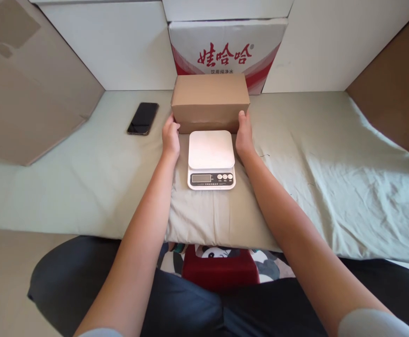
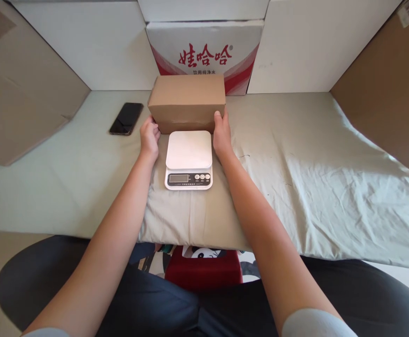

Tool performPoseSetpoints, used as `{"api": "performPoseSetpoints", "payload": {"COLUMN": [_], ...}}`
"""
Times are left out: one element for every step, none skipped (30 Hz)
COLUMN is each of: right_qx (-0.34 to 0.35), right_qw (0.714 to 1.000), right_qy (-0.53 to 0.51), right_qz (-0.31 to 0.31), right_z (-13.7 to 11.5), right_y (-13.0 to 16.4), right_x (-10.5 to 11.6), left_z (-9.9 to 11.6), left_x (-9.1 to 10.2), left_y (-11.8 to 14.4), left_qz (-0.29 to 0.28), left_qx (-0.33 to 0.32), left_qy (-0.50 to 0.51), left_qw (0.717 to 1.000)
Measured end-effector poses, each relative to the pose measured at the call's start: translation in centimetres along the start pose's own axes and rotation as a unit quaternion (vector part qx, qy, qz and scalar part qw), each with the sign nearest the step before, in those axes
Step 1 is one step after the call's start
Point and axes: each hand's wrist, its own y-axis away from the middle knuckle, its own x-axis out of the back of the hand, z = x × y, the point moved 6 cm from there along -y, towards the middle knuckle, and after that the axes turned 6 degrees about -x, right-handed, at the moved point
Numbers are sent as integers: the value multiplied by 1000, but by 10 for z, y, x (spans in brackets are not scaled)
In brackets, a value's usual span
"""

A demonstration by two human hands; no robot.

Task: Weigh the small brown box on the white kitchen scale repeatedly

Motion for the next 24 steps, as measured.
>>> {"api": "performPoseSetpoints", "payload": {"right_qx": [1,4,7,9,9,9,7,4,2,-2,-5,-7,-8,-5,1,9,19,31,43,55,66,77,85,90], "right_qw": [1000,1000,1000,1000,1000,1000,1000,1000,999,999,999,999,999,999,999,999,999,999,999,998,997,996,995,994], "right_qy": [-7,-14,-19,-21,-23,-24,-25,-26,-29,-32,-35,-38,-40,-43,-43,-40,-31,-18,-2,15,30,42,50,55], "right_qz": [7,12,15,13,12,12,12,14,16,16,16,17,20,23,26,28,29,26,22,17,10,3,-3,-8], "right_z": [-2,-4,-5,-6,-7,-7,-7,-7,-6,-5,-4,-2,-2,-2,-3,-5,-8,-11,-15,-20,-24,-28,-33,-38], "right_y": [1,1,2,2,3,3,3,3,3,2,1,0,-1,-1,-1,-1,0,2,5,7,10,12,14,15], "right_x": [0,0,0,-1,-1,-1,-1,-1,-1,-1,-1,-1,-1,-1,-1,-1,-1,-1,-2,-3,-5,-6,-8,-9], "left_z": [1,1,2,3,3,3,2,2,2,2,3,3,4,5,6,7,8,9,10,12,14,17,21,27], "left_x": [0,-1,-1,-2,-2,-2,-2,-2,-2,-2,-3,-3,-4,-4,-5,-5,-4,-4,-3,-2,-1,0,1,1], "left_y": [0,0,0,0,0,1,1,1,1,1,2,2,2,2,2,2,2,2,3,3,4,5,6,8], "left_qz": [2,2,1,0,0,1,4,8,10,10,8,6,4,2,2,3,3,5,7,11,16,21,26,31], "left_qx": [-4,-8,-13,-16,-17,-15,-10,-4,0,1,0,-2,-3,-4,-5,-7,-9,-13,-16,-21,-29,-40,-54,-69], "left_qy": [2,6,10,13,15,16,15,14,13,12,12,13,15,18,21,25,29,31,31,30,28,27,27,27], "left_qw": [1000,1000,1000,1000,1000,1000,1000,1000,1000,1000,1000,1000,1000,1000,1000,1000,1000,999,999,999,999,999,998,997]}}
